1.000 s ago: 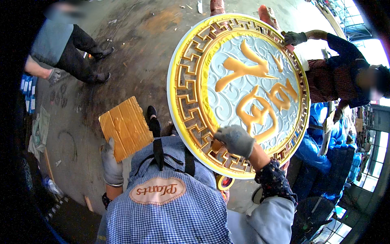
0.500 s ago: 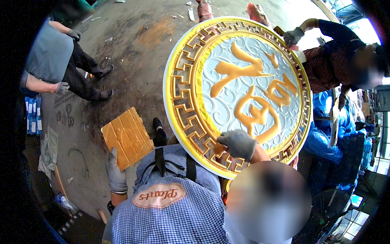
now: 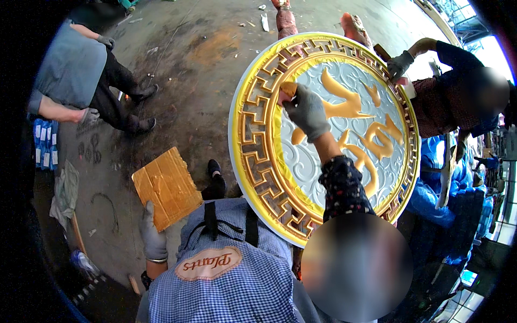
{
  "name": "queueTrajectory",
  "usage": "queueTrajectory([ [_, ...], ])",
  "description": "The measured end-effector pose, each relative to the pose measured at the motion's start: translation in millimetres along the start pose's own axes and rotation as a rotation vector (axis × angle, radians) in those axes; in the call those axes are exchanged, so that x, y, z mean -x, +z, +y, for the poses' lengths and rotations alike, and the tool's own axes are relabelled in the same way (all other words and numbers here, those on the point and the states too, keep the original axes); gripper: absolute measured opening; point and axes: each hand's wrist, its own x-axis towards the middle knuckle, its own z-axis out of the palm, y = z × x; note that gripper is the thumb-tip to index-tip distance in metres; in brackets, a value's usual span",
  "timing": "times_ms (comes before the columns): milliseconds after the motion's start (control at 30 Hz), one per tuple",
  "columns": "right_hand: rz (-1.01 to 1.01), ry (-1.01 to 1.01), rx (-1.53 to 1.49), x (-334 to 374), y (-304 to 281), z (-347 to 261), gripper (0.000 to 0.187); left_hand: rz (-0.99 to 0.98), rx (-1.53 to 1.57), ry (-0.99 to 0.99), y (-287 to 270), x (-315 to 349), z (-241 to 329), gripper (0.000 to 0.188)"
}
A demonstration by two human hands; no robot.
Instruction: The person applies gold leaf to a large circular decorative plaque featuring a raised Chinese character. They hold a gold-leaf sheet in one hand and use a small pink sponge to press the leaf into the recessed patterns of the plaque's border. The person occasionally dips the sponge into a container of adhesive or sizing to continue the application.
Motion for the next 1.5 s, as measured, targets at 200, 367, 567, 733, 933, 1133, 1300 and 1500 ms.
queueTrajectory([
  [200,-0.055,0.053,0.175,-43.3,21.9,48.7,0.032,0.021,0.164,-0.119,7.5,-2.3,20.9,0.055],
  [367,-0.057,0.053,0.129,-54.5,16.7,44.1,0.031,-0.064,-0.317,0.162,-23.5,-14.4,-11.5,0.051],
  [567,-0.149,-0.029,-0.032,-38.2,18.9,20.1,0.019,-0.115,-0.412,0.204,-20.5,-24.1,-6.1,0.04],
  [733,-0.467,-0.093,-0.092,9.6,-4.0,-5.4,0.027,-0.073,-0.109,0.038,1.1,-27.9,8.2,0.043],
  [933,-0.166,0.031,-0.165,-13.3,-8.5,12.4,0.028,-0.027,-0.083,0.013,11.5,-33.8,13.8,0.051],
  [1133,-0.069,0.155,0.062,-63.9,10.1,29.9,0.033,0.005,0.01,-0.105,18.6,-38.0,30.2,0.052],
  [1300,-0.142,0.021,0.016,-50.7,18.1,34.4,0.031,-0.02,-0.051,-0.057,14.1,-41.9,20.7,0.056],
  [1500,-0.35,-0.038,-0.038,-22.2,10.1,4.1,0.017,0.003,0.107,-0.183,28.6,-40.6,33.8,0.06],
])
